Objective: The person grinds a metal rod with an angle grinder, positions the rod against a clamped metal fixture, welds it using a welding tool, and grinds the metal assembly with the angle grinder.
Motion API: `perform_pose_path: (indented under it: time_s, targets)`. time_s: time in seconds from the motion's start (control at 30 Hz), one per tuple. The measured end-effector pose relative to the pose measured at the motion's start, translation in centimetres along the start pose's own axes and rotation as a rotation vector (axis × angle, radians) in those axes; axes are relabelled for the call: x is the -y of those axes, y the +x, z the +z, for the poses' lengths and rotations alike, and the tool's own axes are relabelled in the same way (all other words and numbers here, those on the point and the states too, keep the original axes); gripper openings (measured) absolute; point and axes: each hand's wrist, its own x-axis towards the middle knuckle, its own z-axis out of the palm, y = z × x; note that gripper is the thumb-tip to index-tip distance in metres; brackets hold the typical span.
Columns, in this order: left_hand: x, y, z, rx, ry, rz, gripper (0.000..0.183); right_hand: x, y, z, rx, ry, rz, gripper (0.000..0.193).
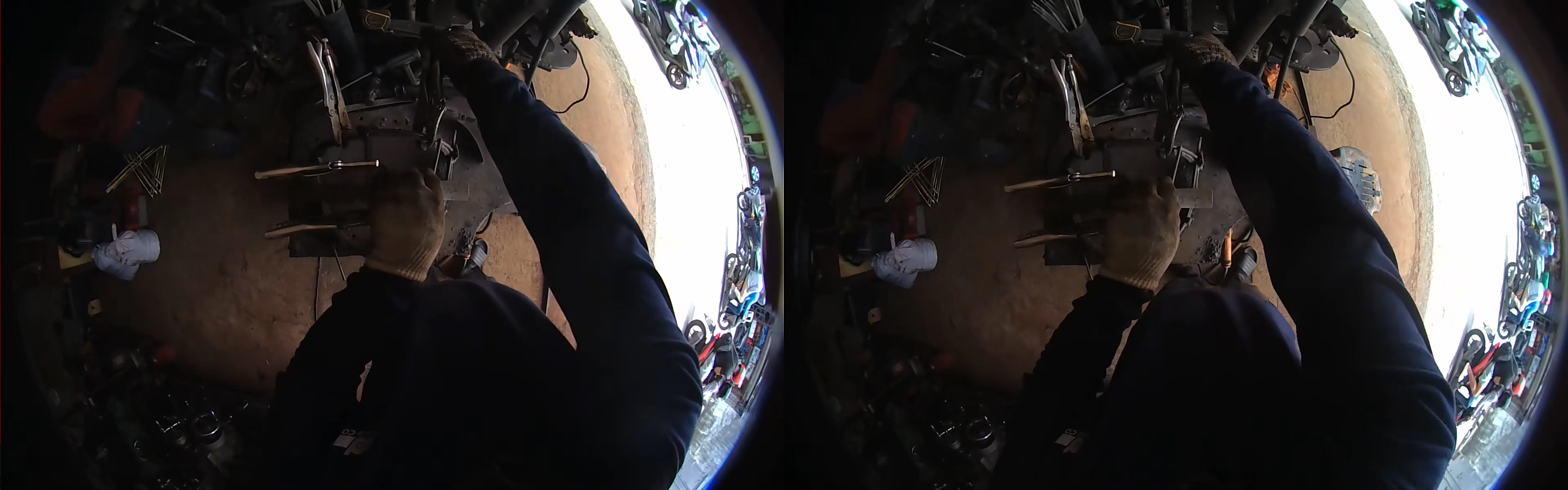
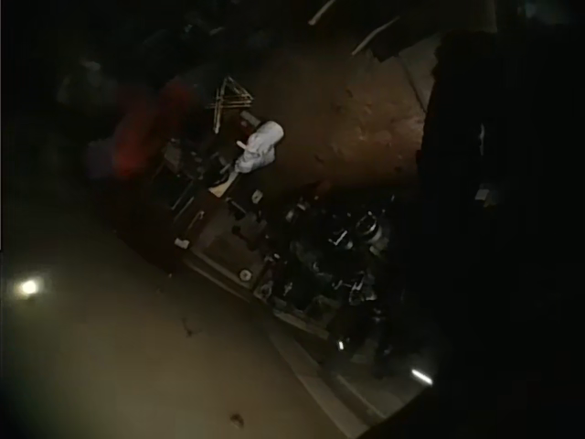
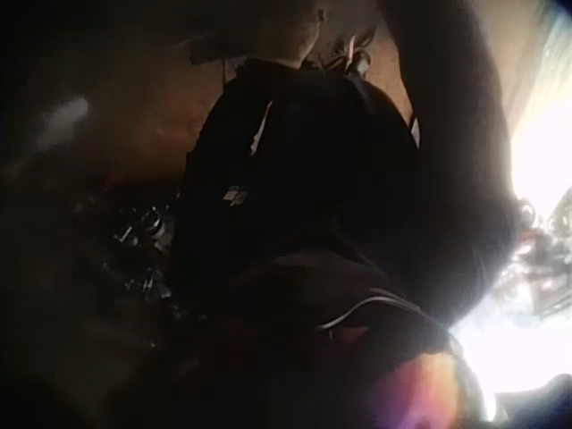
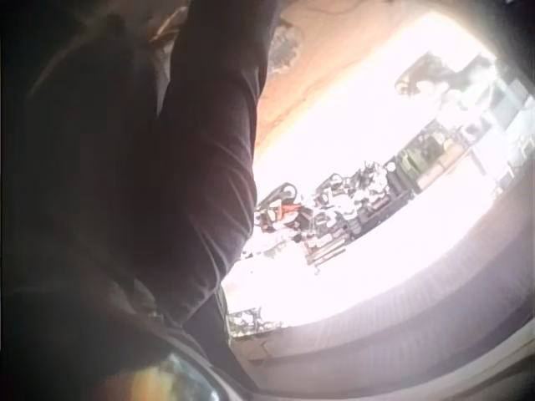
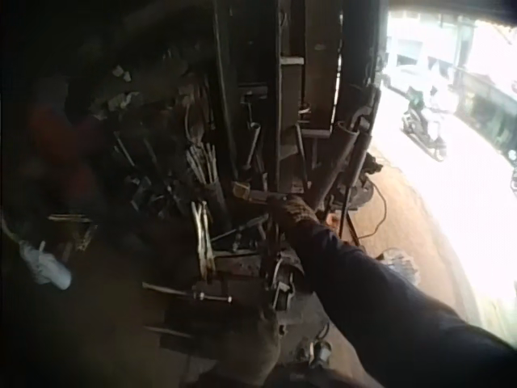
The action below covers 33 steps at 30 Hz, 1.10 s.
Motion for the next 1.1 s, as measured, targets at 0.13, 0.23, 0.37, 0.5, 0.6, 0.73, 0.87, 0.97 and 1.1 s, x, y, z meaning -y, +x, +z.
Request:
perform_pose_path:
  time_s: [0.13, 0.23, 0.37, 0.5, 0.6, 0.73, 0.87, 0.97, 1.1]
  targets:
    - [-0.2, -0.3, 0.1, 0.010, 0.038, -0.041, 0.038, 0.6, -0.1, 0.4, -0.023, -0.004, -0.021, 0.056]
    - [-0.4, 0.2, 0.5, 0.100, 0.003, -0.057, 0.037, 1.0, -0.4, 0.3, -0.047, 0.009, -0.038, 0.051]
    - [-0.5, 0.3, 0.5, 0.043, -0.004, -0.041, 0.034, 1.1, -1.3, 0.0, -0.100, 0.040, -0.056, 0.044]
    - [-0.1, 0.3, 0.2, 0.043, -0.046, -0.025, 0.032, 1.5, -2.9, -0.3, -0.170, 0.097, -0.096, 0.038]
    - [0.2, 0.1, 0.3, -0.012, -0.063, 0.006, 0.032, 1.5, -4.6, -0.1, -0.245, 0.160, -0.123, 0.033]
    - [0.3, 0.4, 0.4, -0.015, -0.071, 0.016, 0.028, 0.7, -5.9, -0.5, -0.325, 0.261, -0.176, 0.027]
    - [0.1, 0.8, -0.1, -0.042, -0.083, 0.017, 0.026, 1.3, -4.9, -0.9, -0.432, 0.362, -0.222, 0.021]
    - [0.7, 0.2, 0.4, -0.004, -0.097, 0.009, 0.027, 6.5, -6.9, 0.8, -0.534, 0.477, -0.120, 0.024]
    - [0.5, 0.1, 0.5, -0.034, -0.130, -0.006, 0.029, 8.6, -7.6, 2.2, -0.487, 0.030, -0.124, 0.037]
